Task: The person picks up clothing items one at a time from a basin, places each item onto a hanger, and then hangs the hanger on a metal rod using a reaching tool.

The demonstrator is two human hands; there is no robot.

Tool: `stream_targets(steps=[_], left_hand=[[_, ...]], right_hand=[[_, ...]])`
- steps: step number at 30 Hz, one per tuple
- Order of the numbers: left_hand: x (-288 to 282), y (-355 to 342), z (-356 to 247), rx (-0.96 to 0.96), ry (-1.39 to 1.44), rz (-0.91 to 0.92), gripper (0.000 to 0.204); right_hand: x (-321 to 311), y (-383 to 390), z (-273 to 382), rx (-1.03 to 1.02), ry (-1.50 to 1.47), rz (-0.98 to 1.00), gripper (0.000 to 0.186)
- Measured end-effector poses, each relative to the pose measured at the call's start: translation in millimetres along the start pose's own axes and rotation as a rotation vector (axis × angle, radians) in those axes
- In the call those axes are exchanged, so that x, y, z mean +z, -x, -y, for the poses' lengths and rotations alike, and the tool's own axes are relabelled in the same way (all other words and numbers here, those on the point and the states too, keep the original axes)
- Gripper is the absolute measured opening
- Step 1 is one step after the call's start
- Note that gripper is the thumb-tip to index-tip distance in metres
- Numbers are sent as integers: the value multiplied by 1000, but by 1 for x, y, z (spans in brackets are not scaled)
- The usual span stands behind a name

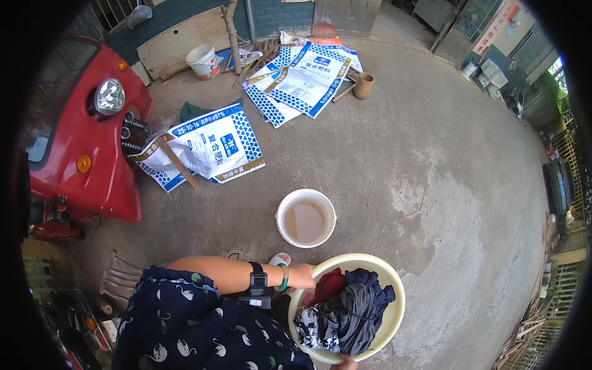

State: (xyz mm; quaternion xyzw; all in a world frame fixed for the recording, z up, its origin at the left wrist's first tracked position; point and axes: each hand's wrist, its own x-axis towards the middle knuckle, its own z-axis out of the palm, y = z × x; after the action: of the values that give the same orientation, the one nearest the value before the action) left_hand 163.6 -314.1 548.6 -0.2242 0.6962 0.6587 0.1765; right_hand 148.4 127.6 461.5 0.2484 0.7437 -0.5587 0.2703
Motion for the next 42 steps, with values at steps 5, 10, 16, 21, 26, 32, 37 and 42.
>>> stream_targets(steps=[5,10,16,21,26,32,37,42], left_hand=[[-18,53,17,-37,-35,-258,33],[-42,146,4,-8,103,-479,30],[-107,201,17,-28,156,-599,35],[-212,211,55,-53,276,-680,33],[-358,224,65,-19,195,-665,30],[-524,243,93,23,236,-730,31],[-627,244,106,-64,122,-751,32],[-689,257,109,-65,226,-803,34]], right_hand=[[70,46,110,-148,-179,198,13],[111,78,167,-143,-47,347,9],[209,138,200,-206,-40,469,15],[326,152,209,-247,39,515,12],[469,170,217,-244,55,459,8],[637,239,250,-249,40,507,8],[733,248,275,-203,55,541,3],[813,246,306,-291,128,560,10]])
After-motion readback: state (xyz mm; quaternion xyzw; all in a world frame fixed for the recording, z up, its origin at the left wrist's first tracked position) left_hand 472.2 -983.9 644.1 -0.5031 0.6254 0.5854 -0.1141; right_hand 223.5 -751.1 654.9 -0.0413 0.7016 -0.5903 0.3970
